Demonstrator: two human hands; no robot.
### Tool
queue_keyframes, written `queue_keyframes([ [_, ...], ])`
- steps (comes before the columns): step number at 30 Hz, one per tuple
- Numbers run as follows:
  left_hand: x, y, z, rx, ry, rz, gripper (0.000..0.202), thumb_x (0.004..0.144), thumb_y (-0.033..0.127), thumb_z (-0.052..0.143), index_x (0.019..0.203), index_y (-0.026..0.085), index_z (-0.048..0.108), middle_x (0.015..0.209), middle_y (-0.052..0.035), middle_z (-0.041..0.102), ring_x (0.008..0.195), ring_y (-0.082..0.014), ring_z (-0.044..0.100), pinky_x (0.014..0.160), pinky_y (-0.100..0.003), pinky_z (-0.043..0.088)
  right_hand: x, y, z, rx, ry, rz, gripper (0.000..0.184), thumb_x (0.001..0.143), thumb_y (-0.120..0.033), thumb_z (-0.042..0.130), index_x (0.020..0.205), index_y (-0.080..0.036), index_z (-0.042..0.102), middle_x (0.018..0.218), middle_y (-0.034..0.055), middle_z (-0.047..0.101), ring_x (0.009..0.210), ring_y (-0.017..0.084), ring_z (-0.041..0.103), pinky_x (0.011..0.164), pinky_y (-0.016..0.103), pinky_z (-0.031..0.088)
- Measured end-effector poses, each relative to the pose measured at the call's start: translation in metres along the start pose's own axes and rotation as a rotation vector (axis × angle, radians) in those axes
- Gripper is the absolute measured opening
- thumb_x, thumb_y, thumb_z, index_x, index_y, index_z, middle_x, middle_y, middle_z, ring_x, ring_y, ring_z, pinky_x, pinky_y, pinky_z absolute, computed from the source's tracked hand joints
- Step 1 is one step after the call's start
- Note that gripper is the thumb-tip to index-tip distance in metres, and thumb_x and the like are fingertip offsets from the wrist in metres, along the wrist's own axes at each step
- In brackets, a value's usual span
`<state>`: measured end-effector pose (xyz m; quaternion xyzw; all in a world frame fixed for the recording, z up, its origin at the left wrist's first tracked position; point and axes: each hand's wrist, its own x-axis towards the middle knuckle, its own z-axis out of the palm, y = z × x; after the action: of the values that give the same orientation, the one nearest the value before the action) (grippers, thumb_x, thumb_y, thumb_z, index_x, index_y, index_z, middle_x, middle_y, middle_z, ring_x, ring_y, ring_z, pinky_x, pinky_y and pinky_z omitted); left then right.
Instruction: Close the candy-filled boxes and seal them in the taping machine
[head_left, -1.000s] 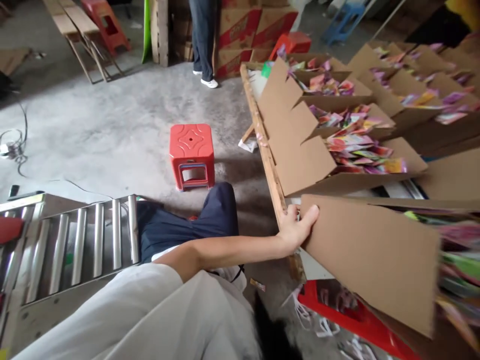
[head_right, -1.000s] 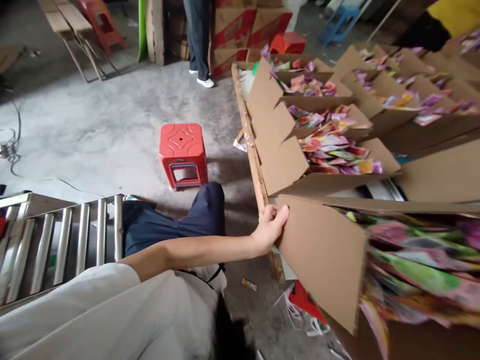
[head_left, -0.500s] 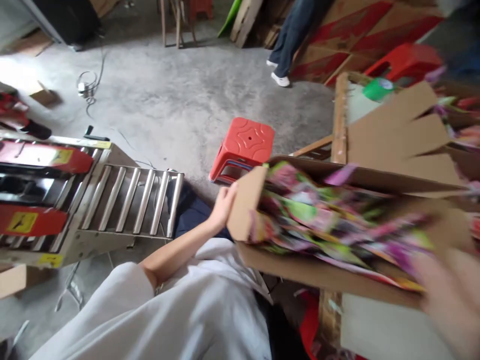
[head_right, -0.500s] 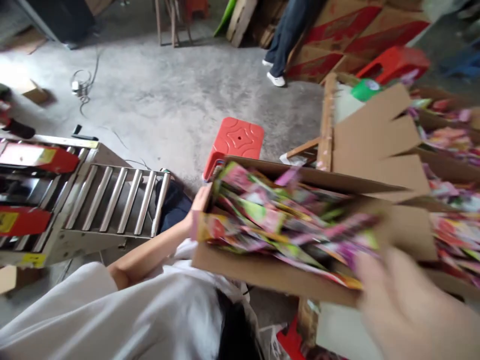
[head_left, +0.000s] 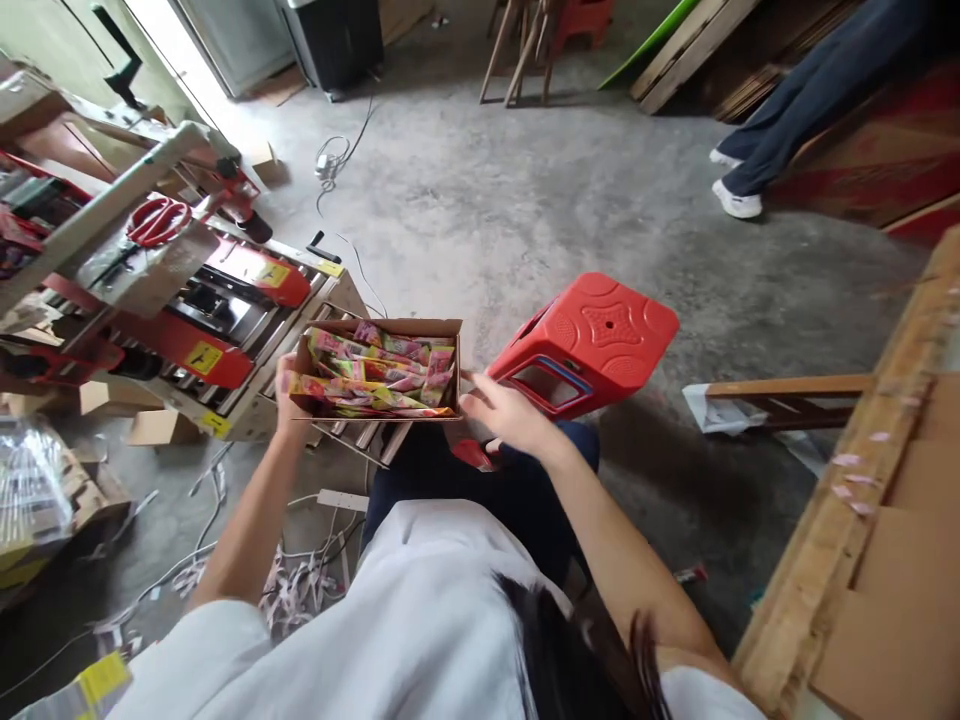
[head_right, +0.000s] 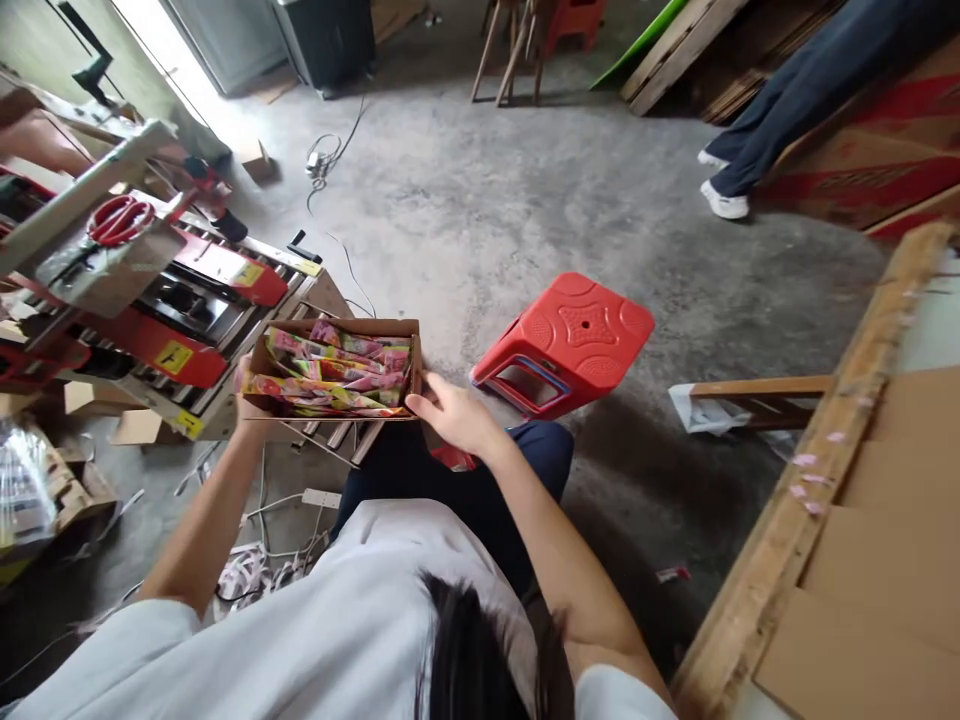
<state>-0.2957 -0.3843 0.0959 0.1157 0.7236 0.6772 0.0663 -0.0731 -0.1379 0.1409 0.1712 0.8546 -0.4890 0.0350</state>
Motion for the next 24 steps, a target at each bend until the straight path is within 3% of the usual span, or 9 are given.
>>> queue_keyframes([
  [2, 0.01, 0.01, -0.016, -0.056, -0.024, 0.086, 0.045, 0.075, 0.058, 0.073, 0.085, 0.019, 0.052, 0.077, 0.0046, 0.052, 0.066, -0.0082, 0.047, 0.061, -0.019, 0.042, 0.015, 0.014, -0.011, 0.224, -0.063, -0.107, 0.061, 0.083, -0.054, 0.068, 0.129, -0.022, 0.044, 0.097, 0.0056, 0.069, 0.085, 0.02, 0.068, 0.073, 0.031, 0.053],
  [4, 0.019, 0.022, -0.02, -0.002, -0.178, 0.175, 0.044, 0.067, 0.054, 0.079, 0.077, 0.019, 0.055, 0.073, 0.0028, 0.052, 0.062, -0.0088, 0.047, 0.057, -0.019, 0.039, 0.036, 0.016, -0.015, 0.243, -0.077, -0.149, 0.063, 0.072, -0.053, 0.078, 0.117, -0.02, 0.05, 0.083, -0.0003, 0.065, 0.073, 0.016, 0.063, 0.067, 0.027, 0.05],
  [7, 0.034, 0.037, -0.006, 0.374, -0.609, 0.244, 0.032, 0.07, 0.046, 0.078, 0.072, 0.019, 0.061, 0.064, 0.0016, 0.053, 0.057, -0.0107, 0.046, 0.055, -0.022, 0.035, 0.071, -0.004, -0.008, -0.079, -0.15, -0.17, 0.039, 0.07, -0.047, 0.081, 0.087, -0.02, 0.059, 0.07, -0.0021, 0.062, 0.065, 0.014, 0.058, 0.063, 0.024, 0.042],
  [10, 0.047, 0.039, 0.022, 0.786, -0.941, 0.283, 0.024, 0.074, 0.044, 0.072, 0.074, 0.022, 0.062, 0.061, 0.0016, 0.056, 0.056, -0.014, 0.048, 0.058, -0.024, 0.035, 0.098, -0.031, 0.008, -0.564, -0.232, -0.165, 0.037, 0.07, -0.05, 0.083, 0.076, -0.018, 0.066, 0.075, 0.0068, 0.069, 0.074, 0.022, 0.065, 0.064, 0.028, 0.042],
  [14, 0.056, 0.032, 0.043, 1.0, -1.011, 0.358, 0.027, 0.071, 0.041, 0.072, 0.068, 0.023, 0.053, 0.063, -0.0014, 0.056, 0.063, -0.0192, 0.055, 0.065, -0.027, 0.041, 0.114, -0.047, 0.02, -0.845, -0.308, -0.138, 0.046, 0.065, -0.055, 0.086, 0.083, -0.015, 0.074, 0.086, 0.018, 0.073, 0.086, 0.033, 0.07, 0.067, 0.033, 0.047],
  [16, 0.058, 0.036, 0.037, 0.978, -1.08, 0.323, 0.021, 0.073, 0.04, 0.068, 0.074, 0.023, 0.056, 0.068, -0.003, 0.059, 0.065, -0.0198, 0.057, 0.065, -0.026, 0.043, 0.108, -0.046, 0.012, -0.8, -0.342, -0.133, 0.05, 0.069, -0.063, 0.081, 0.085, -0.016, 0.075, 0.084, 0.0162, 0.073, 0.084, 0.031, 0.07, 0.067, 0.032, 0.047],
  [19, 0.06, 0.048, 0.015, 0.829, -1.255, 0.163, 0.029, 0.076, 0.043, 0.066, 0.095, 0.021, 0.065, 0.086, -0.0052, 0.068, 0.075, -0.0203, 0.063, 0.067, -0.024, 0.046, 0.085, -0.036, -0.008, -0.573, -0.475, -0.194, 0.061, 0.07, -0.067, 0.075, 0.108, -0.019, 0.072, 0.092, 0.0091, 0.073, 0.08, 0.024, 0.067, 0.065, 0.029, 0.047],
  [21, 0.057, 0.053, 0.003, 0.747, -1.165, 0.093, 0.039, 0.075, 0.046, 0.067, 0.105, 0.02, 0.066, 0.093, -0.006, 0.069, 0.085, -0.0221, 0.065, 0.073, -0.025, 0.049, 0.07, -0.025, -0.019, -0.413, -0.511, -0.288, 0.073, 0.061, -0.06, 0.084, 0.121, -0.022, 0.067, 0.102, 0.0065, 0.071, 0.084, 0.021, 0.066, 0.067, 0.026, 0.048],
  [24, 0.05, 0.049, 0.002, 0.735, -0.719, 0.139, 0.044, 0.078, 0.05, 0.067, 0.108, 0.017, 0.065, 0.094, -0.0077, 0.067, 0.097, -0.0256, 0.063, 0.082, -0.029, 0.049, 0.066, -0.012, -0.019, -0.295, -0.372, -0.264, 0.048, 0.07, -0.049, 0.081, 0.108, -0.021, 0.073, 0.096, 0.0037, 0.071, 0.083, 0.018, 0.063, 0.07, 0.025, 0.045],
])
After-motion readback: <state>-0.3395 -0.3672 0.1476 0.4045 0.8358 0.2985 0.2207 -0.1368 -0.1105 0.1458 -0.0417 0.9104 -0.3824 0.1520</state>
